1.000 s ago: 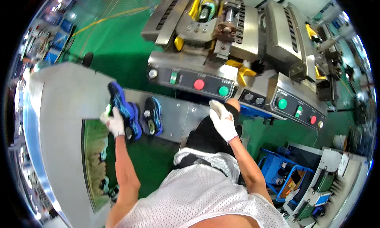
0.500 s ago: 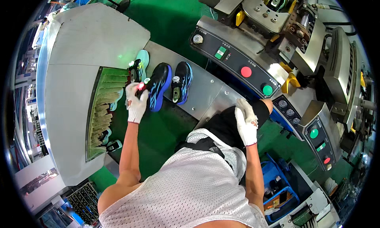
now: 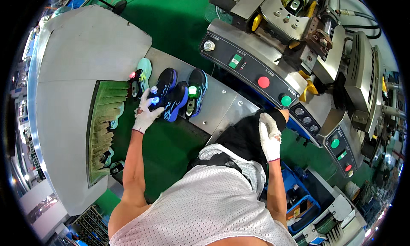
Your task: The person repeatedly picks up sneakers from a table, places them into a machine, presses a button, and removes them. This cycle is performed multiple times on different pairs of shoes in a factory setting.
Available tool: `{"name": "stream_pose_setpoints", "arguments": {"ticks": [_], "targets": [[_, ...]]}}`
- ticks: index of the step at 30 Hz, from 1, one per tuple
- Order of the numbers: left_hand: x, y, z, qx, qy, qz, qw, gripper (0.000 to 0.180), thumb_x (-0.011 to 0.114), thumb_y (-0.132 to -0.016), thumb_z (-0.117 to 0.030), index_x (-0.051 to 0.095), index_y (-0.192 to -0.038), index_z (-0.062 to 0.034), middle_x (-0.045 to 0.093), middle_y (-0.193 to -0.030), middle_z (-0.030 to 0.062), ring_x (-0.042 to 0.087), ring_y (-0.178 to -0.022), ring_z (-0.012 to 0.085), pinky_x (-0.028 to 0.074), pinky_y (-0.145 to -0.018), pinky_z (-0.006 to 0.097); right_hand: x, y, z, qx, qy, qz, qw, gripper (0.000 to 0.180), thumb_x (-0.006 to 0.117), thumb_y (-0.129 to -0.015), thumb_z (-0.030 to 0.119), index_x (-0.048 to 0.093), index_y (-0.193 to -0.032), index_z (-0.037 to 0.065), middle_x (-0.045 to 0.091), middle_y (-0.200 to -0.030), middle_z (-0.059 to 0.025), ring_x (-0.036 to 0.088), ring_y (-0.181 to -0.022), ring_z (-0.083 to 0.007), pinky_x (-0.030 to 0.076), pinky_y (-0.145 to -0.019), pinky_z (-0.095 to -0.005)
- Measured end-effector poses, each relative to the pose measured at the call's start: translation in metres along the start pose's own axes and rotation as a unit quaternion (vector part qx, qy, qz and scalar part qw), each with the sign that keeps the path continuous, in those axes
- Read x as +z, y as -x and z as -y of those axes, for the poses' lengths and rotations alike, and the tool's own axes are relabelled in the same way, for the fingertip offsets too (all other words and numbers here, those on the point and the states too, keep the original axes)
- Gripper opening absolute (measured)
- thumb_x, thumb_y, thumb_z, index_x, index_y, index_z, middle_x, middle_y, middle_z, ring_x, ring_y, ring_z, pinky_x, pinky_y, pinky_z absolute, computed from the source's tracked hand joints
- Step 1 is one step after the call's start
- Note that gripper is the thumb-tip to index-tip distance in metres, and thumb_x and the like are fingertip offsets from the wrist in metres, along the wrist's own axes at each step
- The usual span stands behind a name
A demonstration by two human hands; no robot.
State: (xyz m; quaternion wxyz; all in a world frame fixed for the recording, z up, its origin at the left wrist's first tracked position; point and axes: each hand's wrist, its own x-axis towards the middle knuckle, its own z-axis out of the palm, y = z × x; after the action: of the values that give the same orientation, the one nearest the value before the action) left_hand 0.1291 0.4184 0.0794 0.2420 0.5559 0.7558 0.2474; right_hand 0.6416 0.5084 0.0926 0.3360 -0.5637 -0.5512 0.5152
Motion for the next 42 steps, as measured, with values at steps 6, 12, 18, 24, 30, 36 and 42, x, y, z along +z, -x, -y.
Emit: {"name": "stream_pose_setpoints", "arguments": {"ticks": [6, 12, 18, 24, 30, 36, 42], "targets": [[0.004, 0.002, -0.001, 0.0, 0.044, 0.025, 0.999, 0.068, 0.089, -0.074, -0.025, 0.066, -0.133, 0.0009, 0.031, -0.167, 0.0157, 0.045, -0.146, 0.0321, 0.041, -0.119, 0.044, 0.015, 0.013, 0.033, 0.014, 0.017, 0.01, 1.0, 0.039, 0.06, -0.104, 0.004, 0.056, -0.142, -0.004, 0.068, -0.136, -0.0174, 0.067, -0.122, -0.0238, 0.053, -0.107, -0.0352], [0.014, -0.005, -0.007, 0.031, 0.026, -0.019, 0.999, 0.071, 0.091, -0.071, -0.027, 0.067, -0.135, -0.0114, 0.028, -0.165, 0.0224, 0.039, -0.148, 0.0399, 0.039, -0.119, 0.049, 0.048, 0.011, 0.04, 0.043, 0.02, 0.076, 0.996, 0.039, 0.061, -0.103, 0.004, 0.058, -0.141, -0.005, 0.067, -0.136, -0.0179, 0.066, -0.127, -0.0247, 0.051, -0.109, -0.0345], [0.012, -0.03, 0.0, 0.054, -0.051, -0.018, 0.997, 0.043, 0.084, -0.084, -0.034, 0.071, -0.111, -0.0033, 0.049, -0.139, 0.0185, 0.057, -0.122, 0.0331, 0.046, -0.106, 0.044, 0.101, -0.014, 0.05, -0.025, 0.134, 0.219, 0.966, 0.047, 0.068, -0.1, 0.024, 0.061, -0.141, 0.002, 0.066, -0.138, -0.0205, 0.069, -0.12, -0.0327, 0.055, -0.102, -0.04], [0.045, 0.009, -0.004, 0.011, -0.135, -0.146, 0.98, 0.054, 0.079, -0.088, -0.045, 0.069, -0.118, -0.0009, 0.058, -0.126, 0.0234, 0.055, -0.117, 0.0426, 0.044, -0.102, 0.052, 0.073, -0.01, 0.055, -0.053, 0.124, 0.186, 0.973, 0.043, 0.067, -0.1, 0.02, 0.063, -0.139, 0.001, 0.067, -0.137, -0.0206, 0.071, -0.118, -0.0301, 0.056, -0.1, -0.0389], [0.056, 0.054, -0.046, -0.118, -0.025, -0.212, 0.97, 0.046, 0.082, -0.088, -0.029, 0.065, -0.112, 0.0068, 0.063, -0.12, 0.0172, 0.062, -0.11, 0.03, 0.047, -0.1, 0.043, 0.016, 0.018, 0.042, 0.005, 0.021, 0.084, 0.996, 0.039, 0.063, -0.103, 0.01, 0.059, -0.14, -0.005, 0.071, -0.131, -0.0192, 0.068, -0.124, -0.0251, 0.052, -0.107, -0.036], [-0.052, 0.081, -0.109, -0.124, 0.055, -0.326, 0.935, 0.037, 0.078, -0.087, -0.022, 0.07, -0.113, 0.0038, 0.06, -0.127, 0.0203, 0.063, -0.111, 0.0318, 0.05, -0.1, 0.04, 0.014, 0.005, 0.015, 0.015, -0.076, 0.068, 0.995, 0.039, 0.06, -0.104, 0.004, 0.056, -0.142, -0.006, 0.068, -0.134, -0.0189, 0.067, -0.125, -0.0253, 0.052, -0.109, -0.0372], [-0.187, 0.062, -0.172, 0.0, -0.068, -0.496, 0.866, 0.026, 0.067, -0.095, -0.012, 0.07, -0.116, 0.0031, 0.07, -0.109, 0.0103, 0.065, -0.099, 0.0233, 0.052, -0.094, 0.039, 0.045, -0.006, 0.103, -0.086, 0.055, 0.174, 0.98, 0.043, 0.062, -0.102, 0.014, 0.059, -0.141, -0.004, 0.069, -0.137, -0.0183, 0.067, -0.126, -0.027, 0.05, -0.109, -0.037]]}}
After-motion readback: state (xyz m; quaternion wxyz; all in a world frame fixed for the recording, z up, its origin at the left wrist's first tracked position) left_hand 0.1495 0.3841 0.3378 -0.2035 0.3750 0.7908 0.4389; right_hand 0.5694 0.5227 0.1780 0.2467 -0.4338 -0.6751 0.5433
